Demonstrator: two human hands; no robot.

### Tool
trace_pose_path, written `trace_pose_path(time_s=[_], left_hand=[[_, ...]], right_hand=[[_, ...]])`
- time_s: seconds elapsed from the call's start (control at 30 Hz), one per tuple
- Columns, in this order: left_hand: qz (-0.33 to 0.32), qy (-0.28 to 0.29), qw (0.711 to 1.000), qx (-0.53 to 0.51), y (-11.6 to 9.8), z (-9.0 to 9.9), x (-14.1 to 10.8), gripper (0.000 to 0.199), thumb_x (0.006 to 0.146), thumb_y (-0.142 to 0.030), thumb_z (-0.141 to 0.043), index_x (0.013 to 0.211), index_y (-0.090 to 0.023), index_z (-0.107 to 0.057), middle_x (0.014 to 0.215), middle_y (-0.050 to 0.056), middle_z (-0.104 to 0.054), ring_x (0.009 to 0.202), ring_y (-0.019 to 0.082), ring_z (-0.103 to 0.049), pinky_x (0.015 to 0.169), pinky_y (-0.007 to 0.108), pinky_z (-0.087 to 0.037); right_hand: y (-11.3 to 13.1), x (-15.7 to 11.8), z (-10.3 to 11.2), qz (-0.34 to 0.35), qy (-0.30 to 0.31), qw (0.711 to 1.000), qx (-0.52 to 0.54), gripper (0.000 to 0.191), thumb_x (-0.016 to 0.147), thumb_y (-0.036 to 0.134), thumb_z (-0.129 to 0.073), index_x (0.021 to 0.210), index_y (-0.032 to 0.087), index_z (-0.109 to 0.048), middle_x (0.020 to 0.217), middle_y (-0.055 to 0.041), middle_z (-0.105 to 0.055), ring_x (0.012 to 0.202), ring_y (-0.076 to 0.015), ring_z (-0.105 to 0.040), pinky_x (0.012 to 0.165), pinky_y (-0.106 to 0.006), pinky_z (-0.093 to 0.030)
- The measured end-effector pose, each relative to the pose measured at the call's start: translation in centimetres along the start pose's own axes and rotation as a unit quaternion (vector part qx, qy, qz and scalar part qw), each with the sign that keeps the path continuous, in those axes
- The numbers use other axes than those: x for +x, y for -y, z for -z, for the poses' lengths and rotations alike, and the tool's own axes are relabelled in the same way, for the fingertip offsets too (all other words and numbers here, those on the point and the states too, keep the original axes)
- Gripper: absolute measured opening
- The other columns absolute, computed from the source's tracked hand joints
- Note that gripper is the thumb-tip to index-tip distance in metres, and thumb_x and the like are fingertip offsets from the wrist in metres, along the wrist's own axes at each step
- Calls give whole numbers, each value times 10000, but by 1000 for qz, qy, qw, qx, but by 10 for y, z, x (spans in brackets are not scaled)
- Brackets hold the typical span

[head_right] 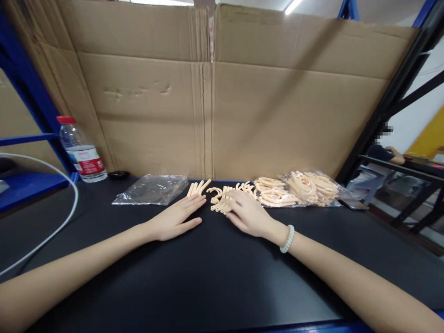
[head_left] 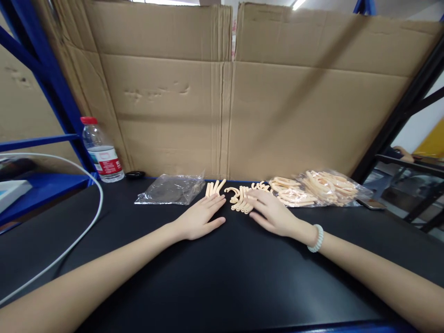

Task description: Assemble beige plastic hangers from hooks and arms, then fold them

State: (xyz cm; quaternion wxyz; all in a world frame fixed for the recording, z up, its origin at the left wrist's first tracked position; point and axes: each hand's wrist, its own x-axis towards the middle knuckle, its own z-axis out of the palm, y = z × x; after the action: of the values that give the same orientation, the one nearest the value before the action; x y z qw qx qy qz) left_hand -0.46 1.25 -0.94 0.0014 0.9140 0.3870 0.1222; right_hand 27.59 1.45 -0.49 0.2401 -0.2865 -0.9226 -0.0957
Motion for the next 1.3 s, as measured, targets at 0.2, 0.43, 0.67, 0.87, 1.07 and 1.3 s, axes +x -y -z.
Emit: trace_pose_path(time_s=[0.2, 0.43, 0.67, 0.87, 1.07, 1.3], left_hand=[[-7, -7, 1000, 3, 1, -2, 0, 620, 972, -526, -339, 1464, -148, -333, 1528, 132, -335, 1435, 258, -256, 1167, 443, -235], [-8, -11, 1000, -7, -2, 1, -1, 592, 965, -498, -382, 1453, -165, -356, 1519, 127, -349, 1423, 263, -286, 1162, 455, -246], [-4, -6, 1000, -14, -5, 5, -3, 582, 971, -494, -364, 1457, -175, -356, 1521, 115, -348, 1424, 270, -283, 1164, 464, -245], [10, 5, 1000, 2, -4, 2, -1, 562, 979, -456, -345, 1440, -134, -356, 1521, 144, -355, 1431, 269, -272, 1169, 469, -228], [26, -120, 992, -6, -12, 9, -3, 205, 890, -281, -473, 1044, -168, -549, 1163, 125, -616, 1126, 272, -550, 954, 428, -456], [25, -105, 994, -8, -18, 13, -5, 48, 832, -225, -498, 786, -213, -490, 812, 26, -565, 793, 204, -557, 694, 321, -473]], right_hand=[[31, 9, 10, 104, 117, 984, 83, 557, 966, 403, -450, 1445, 124, -394, 1502, -148, -385, 1445, -258, -222, 1178, -472, -240], [24, 6, 10, 52, 159, 977, 133, 601, 956, 462, -459, 1453, 133, -382, 1508, -148, -374, 1436, -245, -255, 1184, -452, -227], [10, 2, 8, 30, 120, 980, 157, 393, 969, 374, -456, 1302, 174, -514, 1451, -143, -433, 1371, -224, -369, 1138, -422, -325], [9, 0, 7, 48, 32, 992, 110, 256, 926, 309, -514, 1133, 184, -597, 1262, -138, -545, 1216, -252, -482, 1040, -437, -411], [11, -2, 3, 38, 16, 996, 75, 201, 927, 238, -460, 999, 185, -641, 952, -94, -631, 870, -211, -592, 791, -363, -506], [7, -2, -2, -1, 13, 996, 90, 191, 914, 166, -463, 1012, 182, -626, 953, -85, -629, 899, -208, -590, 811, -345, -504]])
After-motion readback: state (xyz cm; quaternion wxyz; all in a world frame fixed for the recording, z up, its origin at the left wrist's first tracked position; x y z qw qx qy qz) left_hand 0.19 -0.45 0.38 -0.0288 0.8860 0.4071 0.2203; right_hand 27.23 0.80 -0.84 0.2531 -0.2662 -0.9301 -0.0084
